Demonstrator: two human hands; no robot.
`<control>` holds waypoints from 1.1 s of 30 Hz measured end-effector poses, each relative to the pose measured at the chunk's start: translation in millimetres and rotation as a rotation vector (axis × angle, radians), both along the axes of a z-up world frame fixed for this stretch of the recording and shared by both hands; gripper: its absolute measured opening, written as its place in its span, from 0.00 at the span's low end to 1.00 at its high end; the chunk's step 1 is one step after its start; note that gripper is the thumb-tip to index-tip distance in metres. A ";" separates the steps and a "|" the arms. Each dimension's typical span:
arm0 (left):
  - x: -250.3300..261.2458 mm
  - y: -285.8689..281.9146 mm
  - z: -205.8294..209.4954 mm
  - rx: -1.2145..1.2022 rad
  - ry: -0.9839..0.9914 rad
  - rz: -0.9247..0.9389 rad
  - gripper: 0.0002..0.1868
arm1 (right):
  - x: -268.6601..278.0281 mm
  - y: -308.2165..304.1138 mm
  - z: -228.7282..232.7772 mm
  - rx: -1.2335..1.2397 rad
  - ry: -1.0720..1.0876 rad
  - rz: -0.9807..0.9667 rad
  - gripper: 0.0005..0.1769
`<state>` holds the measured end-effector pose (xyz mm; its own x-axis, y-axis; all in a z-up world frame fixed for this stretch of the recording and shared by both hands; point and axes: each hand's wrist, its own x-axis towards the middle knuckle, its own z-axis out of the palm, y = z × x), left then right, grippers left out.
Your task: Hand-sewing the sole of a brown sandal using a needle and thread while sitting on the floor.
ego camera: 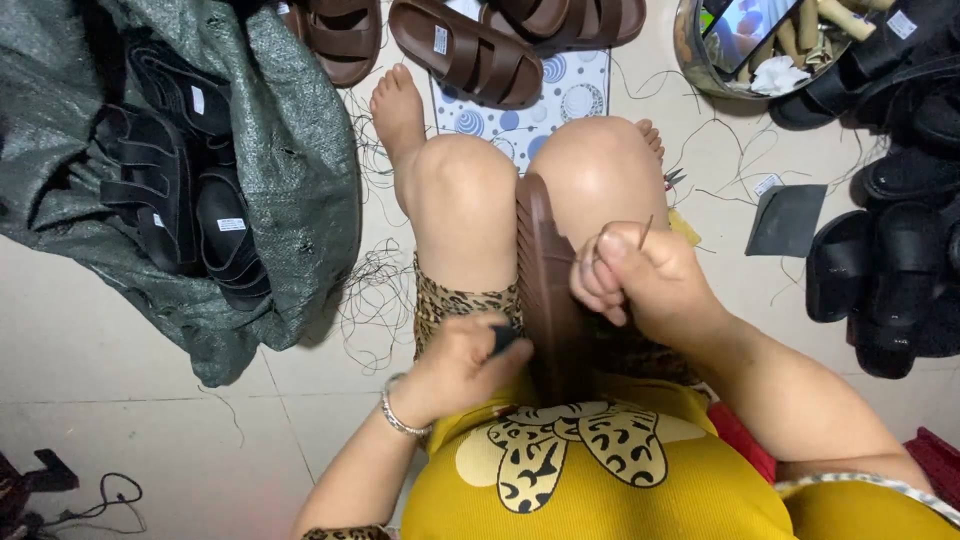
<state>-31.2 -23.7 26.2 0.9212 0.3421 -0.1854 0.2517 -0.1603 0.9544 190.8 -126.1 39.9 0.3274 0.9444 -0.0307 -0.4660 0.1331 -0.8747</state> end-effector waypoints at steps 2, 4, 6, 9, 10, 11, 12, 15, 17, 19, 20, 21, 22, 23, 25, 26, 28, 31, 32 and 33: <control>-4.2 -15.9 -3.7 -0.498 -0.105 -0.044 0.24 | 2.2 -3.4 8.8 -0.124 0.104 0.031 0.27; -18.9 -18.2 -28.8 -0.593 -0.138 -0.045 0.20 | 17.6 -7.0 11.7 -0.271 -0.017 0.033 0.24; -37.6 -2.5 -33.0 -0.689 -0.169 -0.025 0.16 | 44.5 -14.6 16.3 -0.419 -0.133 0.056 0.21; -56.0 45.6 -9.9 -0.938 -0.076 0.048 0.13 | 87.2 -34.9 23.6 -0.678 -0.791 -0.017 0.17; -52.9 54.0 -3.4 -0.359 0.096 0.391 0.07 | 91.2 -46.1 24.5 -0.577 -1.091 -0.021 0.22; -47.1 63.7 2.6 0.239 0.266 0.708 0.17 | 98.8 -54.5 25.2 -0.454 -1.388 -0.019 0.27; -27.1 59.5 7.5 0.240 0.262 0.715 0.17 | 88.9 -31.7 39.1 -0.447 -1.394 -0.017 0.27; 13.2 41.0 17.7 0.007 -0.190 0.687 0.25 | 55.7 -11.3 51.2 -1.024 -0.551 0.382 0.33; 33.2 34.6 14.5 -0.093 0.099 0.188 0.49 | 51.1 -43.3 19.9 -0.505 -1.285 0.534 0.28; 45.4 43.1 17.9 0.011 0.050 0.048 0.52 | 50.3 -42.5 17.0 -0.492 -1.320 0.520 0.27; 50.3 46.0 19.0 0.107 0.010 -0.099 0.56 | 48.4 -43.8 14.9 -0.486 -1.346 0.508 0.26; 50.8 46.4 15.9 0.103 0.013 -0.100 0.56 | 48.0 -41.4 17.2 -0.489 -1.342 0.511 0.26; 51.4 46.7 12.5 0.112 0.048 -0.123 0.58 | 47.8 -39.1 19.2 -0.544 -1.336 0.558 0.27; 52.2 47.2 9.0 0.123 0.082 -0.147 0.61 | 47.6 -36.9 21.1 -0.599 -1.329 0.605 0.29; 52.7 46.5 7.6 0.115 0.077 -0.132 0.60 | 47.6 -32.7 26.2 -0.653 -1.349 0.657 0.31; 53.0 46.5 7.1 0.111 0.070 -0.114 0.60 | 47.8 -30.1 29.0 -0.704 -1.372 0.709 0.33; 51.2 42.3 -2.1 0.160 0.030 -0.091 0.59 | 45.7 -30.2 38.6 -0.549 -1.577 0.618 0.34; 48.3 35.4 -15.0 0.234 -0.006 -0.061 0.59 | 38.4 -19.0 51.1 -0.343 -1.886 0.504 0.30; 48.1 33.6 -18.9 0.265 -0.007 -0.056 0.60 | 36.0 -12.7 55.1 -0.299 -2.007 0.482 0.25; 48.5 36.0 -19.2 0.268 -0.009 -0.053 0.60 | 31.7 -1.9 52.2 -0.296 -2.011 0.482 0.25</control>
